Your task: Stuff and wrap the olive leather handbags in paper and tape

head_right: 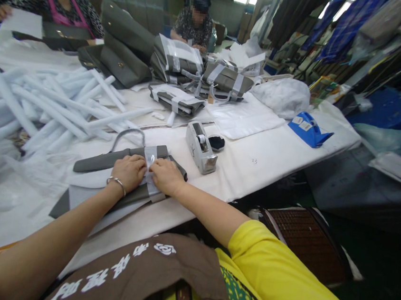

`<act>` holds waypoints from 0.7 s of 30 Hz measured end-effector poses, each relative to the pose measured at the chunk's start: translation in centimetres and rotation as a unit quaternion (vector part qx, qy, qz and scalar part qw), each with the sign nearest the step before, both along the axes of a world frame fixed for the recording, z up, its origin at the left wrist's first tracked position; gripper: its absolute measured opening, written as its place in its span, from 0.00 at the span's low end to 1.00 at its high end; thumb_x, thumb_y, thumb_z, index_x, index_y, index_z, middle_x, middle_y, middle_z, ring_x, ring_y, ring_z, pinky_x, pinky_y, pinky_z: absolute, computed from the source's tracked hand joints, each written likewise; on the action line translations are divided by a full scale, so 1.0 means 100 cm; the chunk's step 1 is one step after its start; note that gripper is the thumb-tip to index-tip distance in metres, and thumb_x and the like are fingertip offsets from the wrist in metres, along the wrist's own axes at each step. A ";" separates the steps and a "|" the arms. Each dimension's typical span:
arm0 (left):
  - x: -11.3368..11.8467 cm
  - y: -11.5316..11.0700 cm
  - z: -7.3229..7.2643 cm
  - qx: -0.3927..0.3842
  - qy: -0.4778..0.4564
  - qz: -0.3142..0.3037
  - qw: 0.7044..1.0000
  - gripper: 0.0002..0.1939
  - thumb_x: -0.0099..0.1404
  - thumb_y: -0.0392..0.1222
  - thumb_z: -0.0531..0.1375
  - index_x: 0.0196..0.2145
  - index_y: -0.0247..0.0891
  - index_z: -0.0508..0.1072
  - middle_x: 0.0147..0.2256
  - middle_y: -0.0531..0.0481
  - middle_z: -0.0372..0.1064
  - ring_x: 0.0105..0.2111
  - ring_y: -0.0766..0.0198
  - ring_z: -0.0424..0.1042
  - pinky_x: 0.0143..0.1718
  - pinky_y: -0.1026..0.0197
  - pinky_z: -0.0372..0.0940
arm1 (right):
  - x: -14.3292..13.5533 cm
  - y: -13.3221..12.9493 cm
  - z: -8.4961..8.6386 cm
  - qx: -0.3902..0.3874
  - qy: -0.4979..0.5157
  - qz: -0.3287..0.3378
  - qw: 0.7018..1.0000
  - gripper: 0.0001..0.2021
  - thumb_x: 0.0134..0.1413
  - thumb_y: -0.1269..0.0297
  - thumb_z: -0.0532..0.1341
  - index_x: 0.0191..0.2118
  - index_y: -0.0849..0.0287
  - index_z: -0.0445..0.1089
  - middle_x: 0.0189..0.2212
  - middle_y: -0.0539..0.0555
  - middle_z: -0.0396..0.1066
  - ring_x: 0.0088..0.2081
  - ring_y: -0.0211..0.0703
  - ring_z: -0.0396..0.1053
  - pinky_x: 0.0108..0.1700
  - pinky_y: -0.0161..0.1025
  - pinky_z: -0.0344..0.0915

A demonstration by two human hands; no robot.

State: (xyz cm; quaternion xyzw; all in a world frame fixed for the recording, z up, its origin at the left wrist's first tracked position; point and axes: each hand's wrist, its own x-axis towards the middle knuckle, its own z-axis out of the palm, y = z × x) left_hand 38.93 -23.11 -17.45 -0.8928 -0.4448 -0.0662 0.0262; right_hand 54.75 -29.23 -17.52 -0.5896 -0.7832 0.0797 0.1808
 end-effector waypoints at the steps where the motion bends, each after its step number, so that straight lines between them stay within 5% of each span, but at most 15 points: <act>1: 0.000 0.000 0.000 -0.001 -0.001 0.001 1.000 0.14 0.64 0.44 0.49 0.36 0.42 0.73 0.46 0.51 0.69 0.41 0.55 0.66 0.37 0.53 0.58 | 0.001 -0.002 -0.001 0.005 0.001 0.035 0.999 0.08 0.55 0.68 0.56 0.41 0.58 0.69 0.41 0.54 0.69 0.46 0.44 0.64 0.50 0.42 0.57; 4: 0.000 -0.001 0.002 -0.008 0.000 0.004 1.000 0.15 0.64 0.44 0.48 0.37 0.41 0.74 0.46 0.49 0.69 0.42 0.54 0.66 0.37 0.53 0.58 | 0.004 -0.009 -0.004 0.010 0.012 0.087 0.996 0.10 0.57 0.65 0.55 0.41 0.60 0.71 0.41 0.56 0.71 0.48 0.45 0.64 0.52 0.43 0.55; 9: 0.002 -0.002 0.004 -0.020 0.001 0.014 1.000 0.15 0.64 0.44 0.48 0.37 0.41 0.74 0.47 0.48 0.69 0.42 0.54 0.65 0.38 0.52 0.59 | 0.008 -0.015 -0.006 -0.017 0.052 0.077 0.996 0.21 0.51 0.54 0.60 0.48 0.61 0.69 0.50 0.57 0.68 0.54 0.47 0.61 0.55 0.45 0.52; 14: 0.002 -0.002 0.005 -0.031 -0.007 0.021 0.999 0.15 0.63 0.45 0.48 0.36 0.42 0.74 0.46 0.48 0.69 0.42 0.54 0.66 0.39 0.52 0.59 | 0.006 -0.011 -0.008 -0.062 0.050 0.041 0.996 0.17 0.52 0.63 0.59 0.49 0.56 0.68 0.52 0.53 0.68 0.54 0.45 0.60 0.54 0.43 0.53; 21: 0.002 -0.001 0.004 -0.036 -0.014 0.021 0.999 0.14 0.63 0.44 0.50 0.36 0.42 0.74 0.46 0.48 0.69 0.42 0.54 0.66 0.39 0.52 0.59 | -0.001 -0.019 -0.014 -0.019 0.040 0.000 0.999 0.11 0.59 0.66 0.53 0.43 0.58 0.71 0.45 0.55 0.72 0.51 0.44 0.63 0.51 0.44 0.52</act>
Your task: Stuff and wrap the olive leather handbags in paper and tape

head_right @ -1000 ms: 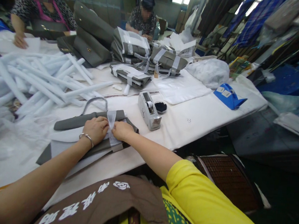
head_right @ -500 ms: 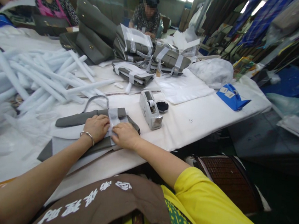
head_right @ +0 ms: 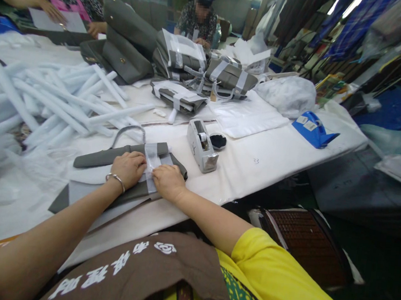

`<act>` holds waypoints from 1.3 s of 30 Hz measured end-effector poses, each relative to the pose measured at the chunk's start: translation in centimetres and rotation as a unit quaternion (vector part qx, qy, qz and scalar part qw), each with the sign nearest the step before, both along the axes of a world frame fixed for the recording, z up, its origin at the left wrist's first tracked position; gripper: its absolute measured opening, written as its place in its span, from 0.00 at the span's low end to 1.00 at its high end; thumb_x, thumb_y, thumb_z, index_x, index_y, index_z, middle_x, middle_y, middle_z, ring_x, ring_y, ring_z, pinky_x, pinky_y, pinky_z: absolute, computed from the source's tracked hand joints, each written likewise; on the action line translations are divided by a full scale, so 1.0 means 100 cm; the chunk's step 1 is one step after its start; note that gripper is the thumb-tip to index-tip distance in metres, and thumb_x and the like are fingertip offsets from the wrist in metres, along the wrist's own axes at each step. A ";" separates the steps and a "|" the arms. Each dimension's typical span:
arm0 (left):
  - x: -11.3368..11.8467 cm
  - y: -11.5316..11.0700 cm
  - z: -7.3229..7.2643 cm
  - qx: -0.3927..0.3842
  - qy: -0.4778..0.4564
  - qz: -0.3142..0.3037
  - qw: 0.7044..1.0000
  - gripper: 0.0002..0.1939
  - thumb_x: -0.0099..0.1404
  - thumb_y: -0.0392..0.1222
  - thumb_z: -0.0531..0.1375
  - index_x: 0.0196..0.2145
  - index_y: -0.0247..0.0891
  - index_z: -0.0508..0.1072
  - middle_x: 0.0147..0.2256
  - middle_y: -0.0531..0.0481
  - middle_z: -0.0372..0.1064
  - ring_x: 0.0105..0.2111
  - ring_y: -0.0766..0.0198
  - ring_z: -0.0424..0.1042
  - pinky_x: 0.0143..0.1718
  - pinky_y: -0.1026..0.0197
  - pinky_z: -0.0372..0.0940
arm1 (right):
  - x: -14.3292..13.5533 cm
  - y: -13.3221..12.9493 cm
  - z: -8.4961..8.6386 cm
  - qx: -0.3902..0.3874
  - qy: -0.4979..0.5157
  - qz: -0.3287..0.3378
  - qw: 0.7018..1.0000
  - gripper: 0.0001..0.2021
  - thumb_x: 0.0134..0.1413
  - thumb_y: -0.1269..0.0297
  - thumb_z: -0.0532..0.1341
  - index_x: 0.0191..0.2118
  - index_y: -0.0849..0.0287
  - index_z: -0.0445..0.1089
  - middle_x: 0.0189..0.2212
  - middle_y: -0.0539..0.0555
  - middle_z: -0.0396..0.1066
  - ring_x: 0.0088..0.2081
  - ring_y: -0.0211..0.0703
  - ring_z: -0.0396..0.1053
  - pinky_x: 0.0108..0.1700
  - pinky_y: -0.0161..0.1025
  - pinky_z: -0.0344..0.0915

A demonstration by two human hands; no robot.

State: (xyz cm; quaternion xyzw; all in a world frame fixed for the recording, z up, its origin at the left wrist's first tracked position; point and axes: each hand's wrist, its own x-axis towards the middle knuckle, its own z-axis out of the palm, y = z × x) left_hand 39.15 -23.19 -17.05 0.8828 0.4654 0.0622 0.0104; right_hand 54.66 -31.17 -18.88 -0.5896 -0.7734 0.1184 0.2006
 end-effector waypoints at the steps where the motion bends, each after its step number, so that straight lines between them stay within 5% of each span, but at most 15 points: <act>1: 0.000 0.000 0.000 -0.002 0.000 0.000 1.000 0.14 0.63 0.45 0.50 0.36 0.42 0.74 0.46 0.48 0.69 0.42 0.54 0.66 0.39 0.52 0.59 | 0.000 -0.002 -0.001 0.008 -0.001 -0.003 1.000 0.11 0.60 0.66 0.53 0.42 0.58 0.71 0.43 0.55 0.73 0.50 0.44 0.64 0.51 0.44 0.51; 9: 0.000 0.002 -0.002 0.001 0.008 0.005 1.000 0.14 0.62 0.44 0.50 0.36 0.41 0.74 0.46 0.48 0.69 0.41 0.54 0.67 0.37 0.53 0.59 | 0.003 -0.002 -0.001 0.093 -0.054 0.105 0.989 0.10 0.61 0.69 0.52 0.39 0.61 0.71 0.49 0.57 0.69 0.55 0.46 0.59 0.54 0.46 0.49; 18: 0.000 0.003 -0.001 -0.025 -0.006 0.011 1.000 0.15 0.62 0.45 0.50 0.36 0.41 0.75 0.47 0.48 0.69 0.42 0.54 0.67 0.39 0.52 0.59 | 0.023 0.016 0.017 0.042 -0.121 0.281 0.951 0.10 0.57 0.76 0.52 0.40 0.64 0.69 0.45 0.58 0.69 0.45 0.42 0.67 0.57 0.45 0.52; 39: -0.002 0.009 -0.006 -0.019 -0.013 0.012 1.000 0.14 0.61 0.46 0.51 0.35 0.46 0.76 0.45 0.55 0.72 0.40 0.56 0.68 0.36 0.55 0.60 | 0.021 0.013 0.008 0.034 -0.074 0.249 0.965 0.12 0.60 0.72 0.52 0.44 0.61 0.70 0.49 0.57 0.69 0.48 0.41 0.67 0.56 0.42 0.55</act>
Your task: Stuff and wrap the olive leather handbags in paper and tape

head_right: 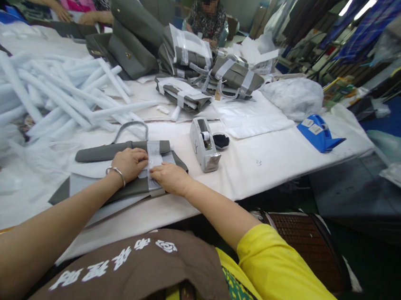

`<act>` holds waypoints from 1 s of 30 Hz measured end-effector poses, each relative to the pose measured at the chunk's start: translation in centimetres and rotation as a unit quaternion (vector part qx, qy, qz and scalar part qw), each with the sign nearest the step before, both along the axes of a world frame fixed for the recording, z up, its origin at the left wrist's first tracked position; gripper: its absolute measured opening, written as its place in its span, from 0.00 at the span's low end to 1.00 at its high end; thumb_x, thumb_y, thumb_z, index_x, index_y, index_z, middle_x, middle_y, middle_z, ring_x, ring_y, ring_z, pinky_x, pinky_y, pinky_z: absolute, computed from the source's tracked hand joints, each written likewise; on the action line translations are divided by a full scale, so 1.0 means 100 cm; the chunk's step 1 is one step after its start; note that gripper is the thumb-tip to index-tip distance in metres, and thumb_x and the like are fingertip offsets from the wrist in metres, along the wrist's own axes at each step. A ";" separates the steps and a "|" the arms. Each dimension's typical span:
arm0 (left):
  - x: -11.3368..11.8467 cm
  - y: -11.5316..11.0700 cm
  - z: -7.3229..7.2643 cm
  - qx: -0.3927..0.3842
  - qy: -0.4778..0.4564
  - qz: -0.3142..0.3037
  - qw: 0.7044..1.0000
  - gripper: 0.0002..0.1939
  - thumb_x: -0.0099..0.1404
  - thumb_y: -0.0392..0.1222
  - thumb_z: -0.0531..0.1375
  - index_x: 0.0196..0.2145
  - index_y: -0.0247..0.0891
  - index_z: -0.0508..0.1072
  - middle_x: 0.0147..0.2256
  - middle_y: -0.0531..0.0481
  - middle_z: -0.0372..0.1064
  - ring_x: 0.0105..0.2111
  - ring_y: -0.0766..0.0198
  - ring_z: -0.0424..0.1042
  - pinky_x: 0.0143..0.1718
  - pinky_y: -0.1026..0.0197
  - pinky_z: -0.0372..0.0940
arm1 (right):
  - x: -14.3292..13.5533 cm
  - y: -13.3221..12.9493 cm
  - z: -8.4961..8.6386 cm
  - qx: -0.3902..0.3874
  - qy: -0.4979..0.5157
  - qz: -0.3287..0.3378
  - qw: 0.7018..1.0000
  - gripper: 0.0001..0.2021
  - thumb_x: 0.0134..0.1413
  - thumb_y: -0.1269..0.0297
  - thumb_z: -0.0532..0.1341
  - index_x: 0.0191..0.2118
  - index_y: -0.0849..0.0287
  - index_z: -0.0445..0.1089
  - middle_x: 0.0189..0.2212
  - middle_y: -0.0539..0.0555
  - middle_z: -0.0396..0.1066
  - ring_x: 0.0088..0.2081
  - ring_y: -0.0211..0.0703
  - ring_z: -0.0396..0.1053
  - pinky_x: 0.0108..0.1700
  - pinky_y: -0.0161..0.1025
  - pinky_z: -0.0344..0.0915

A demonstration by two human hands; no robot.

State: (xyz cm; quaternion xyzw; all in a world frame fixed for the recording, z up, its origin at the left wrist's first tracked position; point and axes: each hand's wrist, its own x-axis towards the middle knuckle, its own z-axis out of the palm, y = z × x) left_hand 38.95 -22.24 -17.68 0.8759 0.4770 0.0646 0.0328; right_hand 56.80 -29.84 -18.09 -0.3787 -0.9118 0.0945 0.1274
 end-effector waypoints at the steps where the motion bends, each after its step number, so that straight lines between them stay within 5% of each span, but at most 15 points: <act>1: 0.000 0.000 -0.001 0.001 -0.002 0.000 1.000 0.14 0.61 0.46 0.51 0.35 0.46 0.76 0.45 0.55 0.72 0.40 0.56 0.68 0.36 0.55 0.60 | 0.000 0.001 0.001 -0.002 -0.001 0.000 1.000 0.12 0.60 0.72 0.52 0.44 0.61 0.71 0.48 0.57 0.69 0.47 0.41 0.67 0.55 0.42 0.55; 19: -0.002 -0.002 0.001 0.017 -0.053 0.003 0.998 0.13 0.59 0.45 0.54 0.39 0.42 0.74 0.44 0.48 0.71 0.42 0.54 0.68 0.41 0.53 0.62 | -0.001 0.004 0.004 -0.021 -0.045 0.004 0.999 0.12 0.61 0.71 0.51 0.44 0.62 0.70 0.48 0.56 0.70 0.47 0.41 0.67 0.57 0.43 0.54; 21: -0.005 -0.003 0.004 0.030 -0.084 -0.024 0.996 0.17 0.59 0.44 0.55 0.45 0.41 0.71 0.48 0.46 0.68 0.48 0.54 0.66 0.47 0.52 0.60 | -0.001 0.004 0.001 -0.010 -0.044 -0.002 0.999 0.12 0.61 0.71 0.50 0.44 0.62 0.70 0.48 0.57 0.70 0.47 0.41 0.68 0.57 0.44 0.54; 26: -0.018 -0.017 0.015 -0.024 -0.006 -0.220 0.975 0.19 0.66 0.47 0.48 0.51 0.43 0.68 0.56 0.48 0.62 0.57 0.55 0.57 0.56 0.49 0.51 | -0.001 0.001 -0.004 0.024 -0.040 -0.007 0.999 0.12 0.60 0.71 0.51 0.43 0.63 0.70 0.45 0.57 0.71 0.46 0.43 0.68 0.57 0.45 0.54; 30: -0.026 -0.042 0.011 -0.054 0.027 -0.208 0.976 0.26 0.67 0.53 0.45 0.59 0.42 0.59 0.58 0.48 0.60 0.60 0.55 0.53 0.61 0.46 0.41 | -0.001 -0.002 -0.007 0.034 -0.023 -0.018 0.999 0.12 0.60 0.71 0.51 0.44 0.63 0.70 0.44 0.57 0.72 0.46 0.43 0.68 0.58 0.45 0.53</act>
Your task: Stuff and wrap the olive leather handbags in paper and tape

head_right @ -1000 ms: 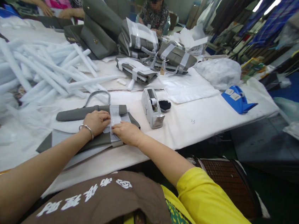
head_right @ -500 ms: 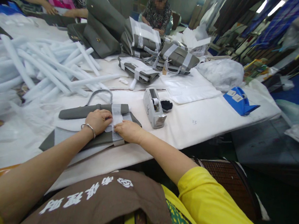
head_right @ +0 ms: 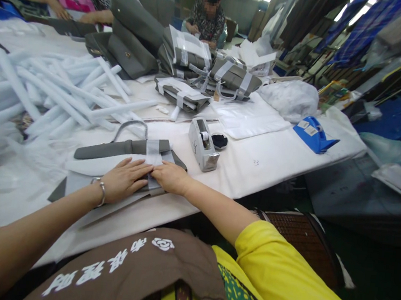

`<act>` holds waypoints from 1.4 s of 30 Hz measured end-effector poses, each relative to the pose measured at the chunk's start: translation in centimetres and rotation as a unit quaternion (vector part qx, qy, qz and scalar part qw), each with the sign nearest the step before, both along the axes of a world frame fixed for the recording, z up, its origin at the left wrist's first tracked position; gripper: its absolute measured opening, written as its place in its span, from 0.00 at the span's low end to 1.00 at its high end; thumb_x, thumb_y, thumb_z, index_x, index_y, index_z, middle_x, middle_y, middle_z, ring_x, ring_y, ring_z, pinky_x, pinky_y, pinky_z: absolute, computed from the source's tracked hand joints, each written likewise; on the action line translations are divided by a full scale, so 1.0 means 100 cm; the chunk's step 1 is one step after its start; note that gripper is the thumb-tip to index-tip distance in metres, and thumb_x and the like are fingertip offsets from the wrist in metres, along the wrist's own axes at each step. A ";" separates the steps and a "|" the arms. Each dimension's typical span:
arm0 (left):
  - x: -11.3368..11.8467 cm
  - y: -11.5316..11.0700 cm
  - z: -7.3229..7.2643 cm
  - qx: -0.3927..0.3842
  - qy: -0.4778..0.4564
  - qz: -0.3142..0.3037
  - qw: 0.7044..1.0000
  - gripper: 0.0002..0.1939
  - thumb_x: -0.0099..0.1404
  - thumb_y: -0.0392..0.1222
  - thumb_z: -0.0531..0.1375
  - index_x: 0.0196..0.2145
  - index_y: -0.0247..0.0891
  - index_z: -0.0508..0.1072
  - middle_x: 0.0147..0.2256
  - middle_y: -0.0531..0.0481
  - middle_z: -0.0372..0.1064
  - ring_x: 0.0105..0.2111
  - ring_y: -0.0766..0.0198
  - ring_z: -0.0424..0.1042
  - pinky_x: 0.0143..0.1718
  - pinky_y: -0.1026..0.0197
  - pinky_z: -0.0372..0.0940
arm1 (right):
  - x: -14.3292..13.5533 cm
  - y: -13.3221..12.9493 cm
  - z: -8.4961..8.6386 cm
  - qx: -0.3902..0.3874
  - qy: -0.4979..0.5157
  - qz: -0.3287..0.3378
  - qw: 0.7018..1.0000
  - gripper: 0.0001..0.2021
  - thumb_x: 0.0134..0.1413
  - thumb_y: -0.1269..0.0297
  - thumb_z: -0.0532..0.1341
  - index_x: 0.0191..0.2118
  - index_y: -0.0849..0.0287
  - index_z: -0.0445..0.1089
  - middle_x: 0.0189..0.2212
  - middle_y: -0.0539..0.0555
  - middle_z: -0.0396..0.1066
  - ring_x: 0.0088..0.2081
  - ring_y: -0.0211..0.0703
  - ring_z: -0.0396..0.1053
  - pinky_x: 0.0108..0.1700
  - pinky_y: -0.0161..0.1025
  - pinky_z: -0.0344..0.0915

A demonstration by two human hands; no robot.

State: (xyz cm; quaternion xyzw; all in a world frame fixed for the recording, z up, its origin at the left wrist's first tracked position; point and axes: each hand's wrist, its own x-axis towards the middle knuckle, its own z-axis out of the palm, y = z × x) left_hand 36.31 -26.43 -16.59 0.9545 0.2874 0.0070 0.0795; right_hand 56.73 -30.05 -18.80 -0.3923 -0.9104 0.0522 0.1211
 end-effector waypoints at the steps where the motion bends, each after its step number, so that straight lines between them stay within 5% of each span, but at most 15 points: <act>1: -0.001 -0.006 -0.003 0.004 -0.002 0.014 1.000 0.27 0.67 0.54 0.45 0.60 0.41 0.57 0.59 0.48 0.58 0.61 0.55 0.50 0.61 0.46 0.39 | 0.000 -0.001 -0.001 0.003 0.005 -0.002 1.000 0.12 0.60 0.71 0.51 0.44 0.63 0.69 0.44 0.57 0.71 0.46 0.43 0.68 0.58 0.45 0.53; 6: -0.003 -0.020 -0.013 0.023 -0.025 0.045 0.998 0.26 0.67 0.49 0.45 0.60 0.39 0.57 0.60 0.50 0.56 0.62 0.56 0.47 0.63 0.47 0.33 | 0.000 -0.004 -0.003 0.011 0.032 -0.008 0.999 0.13 0.59 0.71 0.52 0.47 0.64 0.67 0.47 0.58 0.70 0.49 0.44 0.66 0.58 0.45 0.53; 21: -0.012 -0.014 -0.012 -0.015 -0.077 0.013 0.997 0.20 0.67 0.52 0.45 0.50 0.48 0.68 0.55 0.57 0.63 0.61 0.56 0.49 0.62 0.44 0.34 | 0.001 -0.014 0.006 0.029 0.019 -0.041 0.999 0.08 0.57 0.71 0.53 0.39 0.62 0.69 0.40 0.58 0.71 0.45 0.42 0.67 0.58 0.44 0.53; 33: -0.015 -0.016 -0.014 0.003 -0.081 0.006 0.997 0.21 0.67 0.53 0.44 0.53 0.50 0.67 0.55 0.58 0.63 0.61 0.57 0.51 0.62 0.44 0.33 | -0.002 -0.042 0.003 0.043 0.056 -0.129 0.989 0.13 0.59 0.65 0.53 0.47 0.60 0.68 0.50 0.59 0.68 0.51 0.44 0.64 0.56 0.46 0.54; 37: -0.015 -0.016 -0.013 -0.003 -0.084 0.003 0.996 0.22 0.67 0.54 0.44 0.52 0.50 0.67 0.55 0.57 0.63 0.61 0.56 0.51 0.62 0.44 0.33 | -0.003 -0.058 0.010 0.037 0.032 -0.112 0.993 0.17 0.58 0.60 0.57 0.52 0.59 0.64 0.51 0.60 0.66 0.54 0.46 0.61 0.58 0.48 0.50; 42: -0.016 -0.014 -0.013 -0.003 -0.089 -0.005 0.996 0.24 0.65 0.58 0.46 0.53 0.50 0.67 0.55 0.55 0.63 0.61 0.54 0.50 0.62 0.44 0.32 | 0.011 -0.059 0.036 0.017 0.040 -0.124 0.991 0.12 0.59 0.58 0.56 0.44 0.57 0.70 0.45 0.56 0.71 0.48 0.43 0.66 0.55 0.43 0.54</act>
